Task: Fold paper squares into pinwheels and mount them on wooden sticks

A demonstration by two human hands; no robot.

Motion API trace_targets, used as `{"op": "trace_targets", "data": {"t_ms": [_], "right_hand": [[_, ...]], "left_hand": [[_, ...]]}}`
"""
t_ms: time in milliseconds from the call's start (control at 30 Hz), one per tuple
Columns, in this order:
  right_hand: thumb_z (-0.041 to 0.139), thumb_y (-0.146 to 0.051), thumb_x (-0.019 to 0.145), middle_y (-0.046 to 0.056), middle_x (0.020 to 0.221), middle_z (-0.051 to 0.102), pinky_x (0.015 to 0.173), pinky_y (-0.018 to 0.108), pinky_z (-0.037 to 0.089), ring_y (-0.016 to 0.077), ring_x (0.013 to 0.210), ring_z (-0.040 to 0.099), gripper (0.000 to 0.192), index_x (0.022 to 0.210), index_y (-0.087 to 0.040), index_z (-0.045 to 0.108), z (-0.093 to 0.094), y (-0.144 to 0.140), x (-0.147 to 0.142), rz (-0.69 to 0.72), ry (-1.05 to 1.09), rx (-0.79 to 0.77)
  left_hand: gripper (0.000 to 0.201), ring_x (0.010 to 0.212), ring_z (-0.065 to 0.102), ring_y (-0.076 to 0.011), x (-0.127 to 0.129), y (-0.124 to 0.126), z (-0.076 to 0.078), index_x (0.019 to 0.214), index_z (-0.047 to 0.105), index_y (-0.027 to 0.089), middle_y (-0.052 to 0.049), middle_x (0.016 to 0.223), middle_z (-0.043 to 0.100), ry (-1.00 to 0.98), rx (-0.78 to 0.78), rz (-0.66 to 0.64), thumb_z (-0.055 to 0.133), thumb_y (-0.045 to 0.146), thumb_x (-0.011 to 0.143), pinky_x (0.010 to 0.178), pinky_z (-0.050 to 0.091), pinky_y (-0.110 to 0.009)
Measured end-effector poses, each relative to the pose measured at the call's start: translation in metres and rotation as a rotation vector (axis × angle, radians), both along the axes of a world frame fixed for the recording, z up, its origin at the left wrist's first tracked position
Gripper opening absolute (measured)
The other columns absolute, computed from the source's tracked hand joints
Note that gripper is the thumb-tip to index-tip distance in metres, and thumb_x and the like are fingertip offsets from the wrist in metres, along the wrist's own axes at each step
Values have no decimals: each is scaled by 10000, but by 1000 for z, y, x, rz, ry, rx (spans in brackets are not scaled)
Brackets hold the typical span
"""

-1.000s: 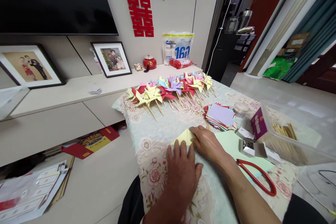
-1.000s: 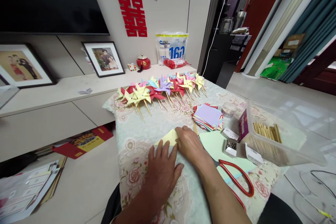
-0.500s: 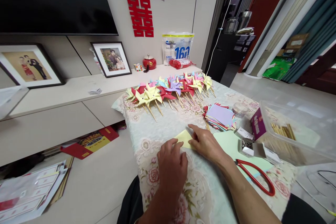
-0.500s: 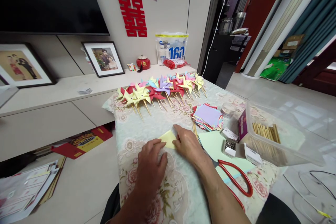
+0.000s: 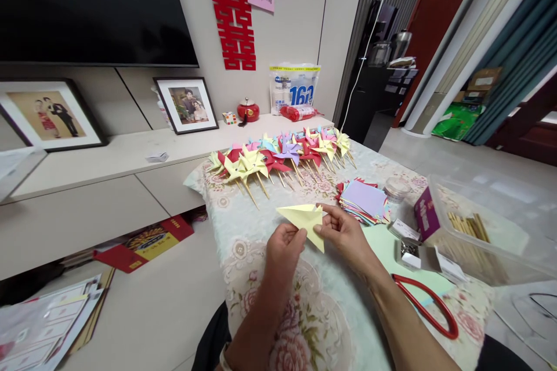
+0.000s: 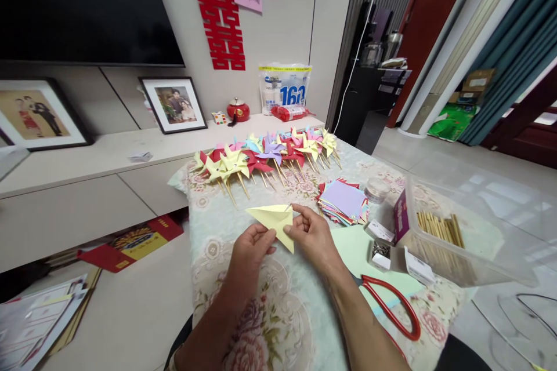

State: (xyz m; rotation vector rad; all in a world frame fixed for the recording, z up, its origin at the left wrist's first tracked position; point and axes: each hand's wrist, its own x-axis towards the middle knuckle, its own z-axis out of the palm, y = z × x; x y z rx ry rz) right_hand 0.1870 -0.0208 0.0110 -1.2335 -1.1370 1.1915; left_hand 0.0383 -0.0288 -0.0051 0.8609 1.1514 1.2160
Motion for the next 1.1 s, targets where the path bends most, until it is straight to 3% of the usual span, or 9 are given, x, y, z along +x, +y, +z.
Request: {"op": "trace_targets", "data": {"t_ms": [133, 333, 467, 567, 633, 767, 900, 1100], "right_hand": [[817, -342, 638, -47, 706, 584, 590, 256, 415, 120, 614, 544, 599, 1172, -143, 633, 2, 0, 0, 3, -20, -2], [846, -334, 634, 47, 1015, 663, 819, 328, 495, 186, 878, 649, 767, 1329, -178, 560, 5, -3, 3, -20, 41, 9], [841, -334, 644, 20, 892, 684, 711, 305, 499, 186, 785, 662, 842, 1395, -175, 496, 4, -4, 2, 57, 125, -52], [826, -296, 636, -72, 644, 571, 576, 255, 424, 130, 582, 569, 758, 1331, -151, 560, 2, -4, 1, 36, 67, -62], [814, -278, 628, -90, 602, 529, 554, 245, 398, 115, 546, 535, 689, 1272, -148, 603, 2, -3, 1, 8, 42, -61], [808, -279, 618, -38, 713, 636, 608, 266, 451, 140, 617, 605, 637, 1216, -156, 626, 3, -3, -1, -19, 73, -72], [824, -305, 622, 0, 782, 695, 655, 296, 492, 172, 672, 652, 562, 1145, -172, 669, 2, -3, -2, -2, 78, -72], [744, -345, 752, 65, 1067, 737, 847, 355, 518, 211, 914, 675, 409, 1142, -226, 716, 5, -4, 7, 14, 6, 84]], "left_hand": [[277, 617, 598, -140, 6, 6, -3, 732, 650, 143, -21, 669, 692, -66, 21, -5, 752, 397, 686, 617, 472, -249], [223, 535, 516, -110, 5, 0, -8, 663, 645, 152, 17, 576, 634, -146, 18, -28, 754, 347, 670, 557, 408, -226], [216, 492, 486, -101, 4, -5, -2, 588, 611, 165, 32, 504, 591, -109, 7, -71, 746, 318, 657, 538, 375, -219], [236, 477, 484, -100, 3, -8, 0, 563, 583, 176, 38, 472, 575, -81, 1, -94, 747, 319, 654, 534, 381, -215], [228, 474, 501, -103, 4, -8, 0, 586, 586, 178, 30, 488, 603, -79, -6, -107, 749, 323, 653, 532, 401, -217], [234, 527, 588, -136, 6, -7, -4, 703, 614, 172, -11, 604, 695, -138, -24, -80, 761, 346, 654, 537, 464, -241], [271, 502, 582, -132, 6, -6, -5, 707, 608, 163, -10, 585, 680, -179, -24, -22, 780, 358, 634, 496, 464, -238], [288, 437, 537, -113, 2, -4, -3, 697, 574, 175, 13, 530, 644, -231, -74, 7, 781, 358, 617, 443, 398, -214]]}}
